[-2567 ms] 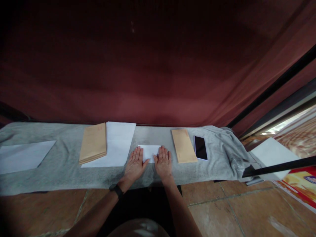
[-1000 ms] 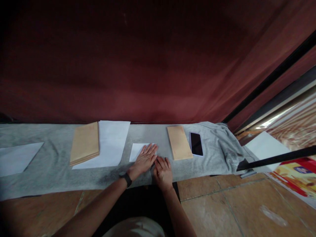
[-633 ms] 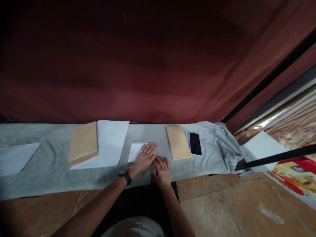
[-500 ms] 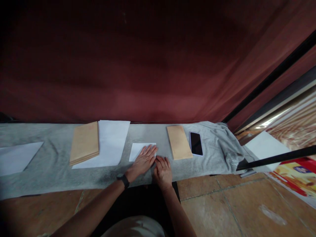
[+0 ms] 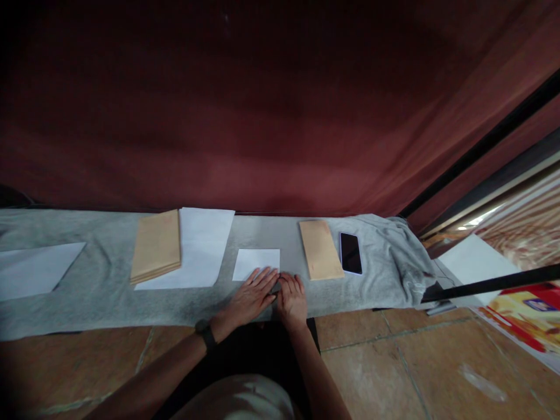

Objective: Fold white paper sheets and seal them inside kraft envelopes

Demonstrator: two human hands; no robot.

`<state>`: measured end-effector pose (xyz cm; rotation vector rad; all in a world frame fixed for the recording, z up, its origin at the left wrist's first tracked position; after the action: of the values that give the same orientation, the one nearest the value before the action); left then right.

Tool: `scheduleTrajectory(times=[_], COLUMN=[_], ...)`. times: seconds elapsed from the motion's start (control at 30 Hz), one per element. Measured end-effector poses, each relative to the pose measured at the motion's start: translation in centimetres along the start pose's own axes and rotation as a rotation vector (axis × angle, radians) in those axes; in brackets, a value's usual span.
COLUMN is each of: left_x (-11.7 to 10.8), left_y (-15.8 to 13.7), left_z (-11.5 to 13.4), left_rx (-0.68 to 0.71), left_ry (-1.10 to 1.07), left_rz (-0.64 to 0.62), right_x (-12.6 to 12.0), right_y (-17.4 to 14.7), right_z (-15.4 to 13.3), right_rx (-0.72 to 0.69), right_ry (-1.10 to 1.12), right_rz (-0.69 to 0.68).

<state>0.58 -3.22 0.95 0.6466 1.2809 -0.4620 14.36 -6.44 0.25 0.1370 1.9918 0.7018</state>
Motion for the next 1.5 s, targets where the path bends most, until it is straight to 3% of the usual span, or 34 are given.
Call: scheduleTrajectory(times=[0.33, 0.8, 1.5], left_x=[-0.3, -0.4, -0.2], left_y=[-0.9, -1.0, -2.7], left_z=[1.3, 2.1, 1.0], left_rx=[-0.001, -0.003, -0.131], left_ry=[0.047, 0.105, 0.078], left_rz=[-0.010, -0.024, 0.030], right_x=[0.1, -0.1, 0.4], right_y=[-0.1, 0.6, -0.4], right_z=[0.3, -1.7, -1.3], right_rx=[0.018, -0.012, -0.019], right_ry=[-0.022, -0.094, -0.176], right_rz=[-0.035, -0.156, -0.145])
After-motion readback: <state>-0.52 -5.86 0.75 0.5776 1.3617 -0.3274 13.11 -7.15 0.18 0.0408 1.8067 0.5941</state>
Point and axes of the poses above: each hand's wrist, its own y-axis towards the middle knuckle, its own x-axis out of the palm, z = x × y, the point moved 5 cm from there along y, towards the middle knuckle, and after that the axes turned 6 degrees about -x, right-handed, at the moved point
